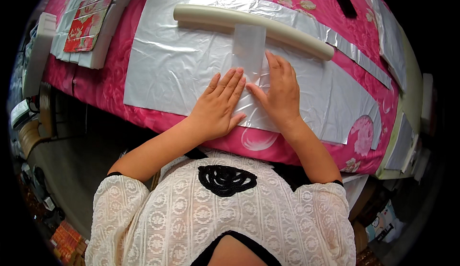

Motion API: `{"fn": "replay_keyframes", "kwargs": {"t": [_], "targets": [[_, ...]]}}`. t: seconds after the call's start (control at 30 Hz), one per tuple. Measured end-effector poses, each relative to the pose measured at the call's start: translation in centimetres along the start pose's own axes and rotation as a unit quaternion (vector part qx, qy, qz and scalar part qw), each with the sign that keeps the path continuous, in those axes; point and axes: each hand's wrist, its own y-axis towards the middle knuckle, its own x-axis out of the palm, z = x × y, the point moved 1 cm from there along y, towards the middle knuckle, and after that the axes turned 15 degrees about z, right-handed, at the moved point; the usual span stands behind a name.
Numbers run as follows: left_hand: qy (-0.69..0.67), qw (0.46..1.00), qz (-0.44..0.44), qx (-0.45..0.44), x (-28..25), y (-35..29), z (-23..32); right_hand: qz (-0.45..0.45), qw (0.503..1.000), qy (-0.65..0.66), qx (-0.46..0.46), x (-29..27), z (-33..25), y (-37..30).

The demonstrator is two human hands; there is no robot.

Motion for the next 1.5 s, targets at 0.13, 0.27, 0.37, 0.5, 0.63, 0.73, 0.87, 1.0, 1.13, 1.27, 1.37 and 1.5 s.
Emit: {"fn": "replay_keyframes", "kwargs": {"t": [0.13, 0.27, 0.37, 0.5, 0.63, 0.73, 0.87, 1.0, 1.13, 1.27, 1.37, 1.5], "targets": [[0.007, 1.0, -0.008, 0.003, 0.1, -0.1, 0.1, -0.003, 0.971, -0.002, -0.238, -0.3, 1.9, 0.7], [-0.007, 1.0, 0.017, 0.009, -0.2, 0.0, 0.0, -0.092, 0.957, 0.09, -0.262, 0.5, 3.5, 2.1], [-0.042, 0.995, 0.083, 0.034, -0.6, 0.5, -0.8, -0.114, 0.956, 0.153, -0.223, 0.4, 3.8, 2.6], [-0.042, 0.976, 0.179, 0.114, -0.3, 1.6, -2.6, -0.135, 0.956, 0.174, -0.194, 0.3, 4.0, 3.3], [-0.049, 0.984, 0.15, 0.086, -0.8, 2.3, -2.4, -0.1, 0.958, 0.179, -0.2, 0.6, 3.7, 3.2], [-0.13, 0.983, 0.115, 0.056, -1.1, 1.9, -1.9, -0.08, 0.957, 0.183, -0.208, 0.6, 3.5, 2.0], [-0.175, 0.965, 0.137, 0.142, -2.6, -0.2, -1.1, -0.069, 0.954, 0.203, -0.208, -0.5, 1.9, -2.0], [-0.138, 0.977, 0.088, 0.137, -2.4, -1.8, -1.5, -0.061, 0.96, 0.206, -0.179, -1.2, 1.2, -3.9], [-0.171, 0.979, 0.082, 0.073, -2.1, -1.4, -1.4, -0.06, 0.964, 0.235, -0.104, -1.1, 1.8, -3.0], [-0.224, 0.949, 0.109, -0.191, -1.6, -0.1, -0.9, -0.174, 0.944, 0.216, 0.179, -0.5, 1.3, -0.9], [-0.253, 0.917, 0.092, -0.296, -2.1, 1.6, -1.2, -0.291, 0.904, 0.168, 0.266, 0.0, 1.5, 1.6], [-0.258, 0.897, 0.048, -0.355, -2.6, 3.0, -1.7, -0.325, 0.866, 0.191, 0.329, 0.8, 1.8, 2.8]]}}
